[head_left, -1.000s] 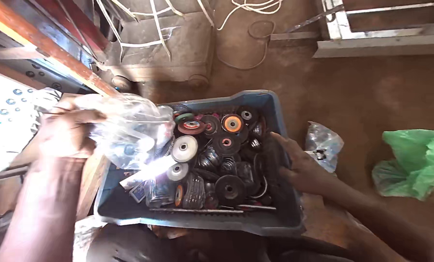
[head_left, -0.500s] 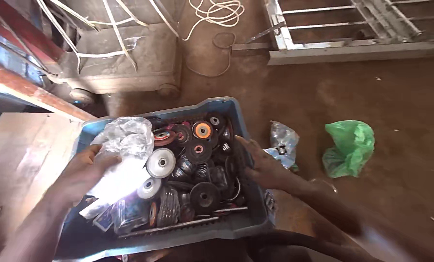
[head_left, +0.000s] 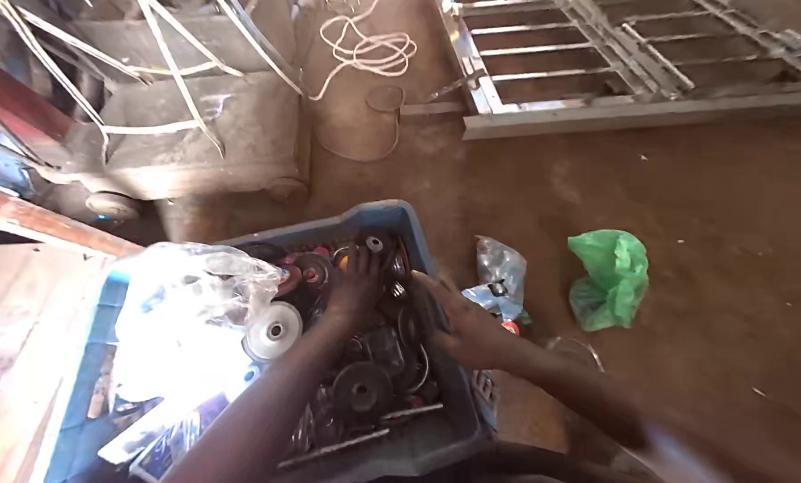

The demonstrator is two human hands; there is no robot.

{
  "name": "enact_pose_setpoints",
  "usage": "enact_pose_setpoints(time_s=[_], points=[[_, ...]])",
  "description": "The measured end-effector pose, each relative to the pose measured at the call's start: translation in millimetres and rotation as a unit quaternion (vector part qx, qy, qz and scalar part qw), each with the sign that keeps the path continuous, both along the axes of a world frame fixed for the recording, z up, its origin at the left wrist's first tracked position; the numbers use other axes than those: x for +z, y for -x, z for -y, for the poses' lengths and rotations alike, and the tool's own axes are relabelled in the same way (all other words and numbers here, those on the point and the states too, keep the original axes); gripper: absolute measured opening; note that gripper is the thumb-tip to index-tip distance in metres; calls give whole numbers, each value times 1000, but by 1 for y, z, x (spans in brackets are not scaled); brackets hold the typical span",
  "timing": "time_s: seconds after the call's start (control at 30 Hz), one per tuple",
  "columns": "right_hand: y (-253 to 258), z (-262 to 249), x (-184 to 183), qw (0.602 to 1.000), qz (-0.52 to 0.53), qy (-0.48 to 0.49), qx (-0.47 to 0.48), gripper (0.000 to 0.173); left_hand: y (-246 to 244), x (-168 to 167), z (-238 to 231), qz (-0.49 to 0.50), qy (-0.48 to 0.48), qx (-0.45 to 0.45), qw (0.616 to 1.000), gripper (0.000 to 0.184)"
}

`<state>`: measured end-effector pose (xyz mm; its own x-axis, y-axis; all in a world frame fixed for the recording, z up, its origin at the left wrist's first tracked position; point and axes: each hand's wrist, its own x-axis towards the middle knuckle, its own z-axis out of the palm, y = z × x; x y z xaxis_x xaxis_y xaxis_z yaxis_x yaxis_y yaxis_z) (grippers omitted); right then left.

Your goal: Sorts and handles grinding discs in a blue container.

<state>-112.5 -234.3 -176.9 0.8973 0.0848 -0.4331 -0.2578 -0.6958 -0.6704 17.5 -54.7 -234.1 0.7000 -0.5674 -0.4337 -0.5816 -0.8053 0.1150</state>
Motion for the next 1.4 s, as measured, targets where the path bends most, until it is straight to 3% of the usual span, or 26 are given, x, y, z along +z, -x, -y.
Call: enact_pose_setpoints(time_s=[0.13, 0.2, 0.37, 0.5, 0.57, 0.6, 0.67, 0.77, 0.83, 0.9, 0.93, 1.03, 1.1, 1.23, 1.3, 1.4], points=[[0, 1, 0, 1000, 4, -4, 2, 89, 11, 18, -33, 34, -9, -38, 999, 50], [-2, 1, 4, 1000, -5, -4, 5, 87, 20, 30, -55, 26, -23, -65, 997, 31], [-1, 0, 5, 1000, -22, -11, 0, 88, 28, 67, -87, 14, -25, -39, 999, 28], [-5, -1, 8, 1000, -22, -1, 2, 88, 13, 118, -72, -95, -156, -56, 982, 28], [-4, -3, 9, 1000, -27, 4, -2, 89, 6, 130, -52, -145, -194, -55, 969, 40], [-4, -4, 9, 999, -31, 7, -3, 90, 4, 126, -42, -131, -172, -47, 975, 45], [-6, -4, 9, 999, -36, 10, -2, 90, -3, 99, -23, -27, -37, -43, 998, 46], [-5, -2, 7, 1000, -21, 6, 1, 90, -23, 40, 11, 83, 117, -129, 981, 67], [-4, -1, 5, 1000, -10, 2, -1, 89, -32, 11, 23, 82, 94, -165, 978, 89], [-3, 0, 4, 1000, -7, -2, 2, 89, -29, 4, 29, 109, 75, -143, 981, 94], [-4, 0, 3, 1000, -10, -3, 4, 89, -24, 7, 30, 122, 71, -116, 983, 87], [-3, 0, 6, 1000, -26, -3, 8, 89, -14, 20, 14, 32, -5, -12, 999, 53], [-4, 1, 7, 1000, -25, -6, 11, 89, -11, 34, -5, -7, -32, 6, 999, 45], [-3, 1, 6, 1000, -29, -10, 3, 89, -4, 61, -22, 44, -82, -22, 995, 40], [-2, 0, 7, 1000, -31, -4, 2, 90, -3, 54, -23, 22, -69, -3, 997, 50], [-4, -1, 8, 999, -35, -2, 3, 90, -1, 26, -11, -31, 15, 59, 998, 81]])
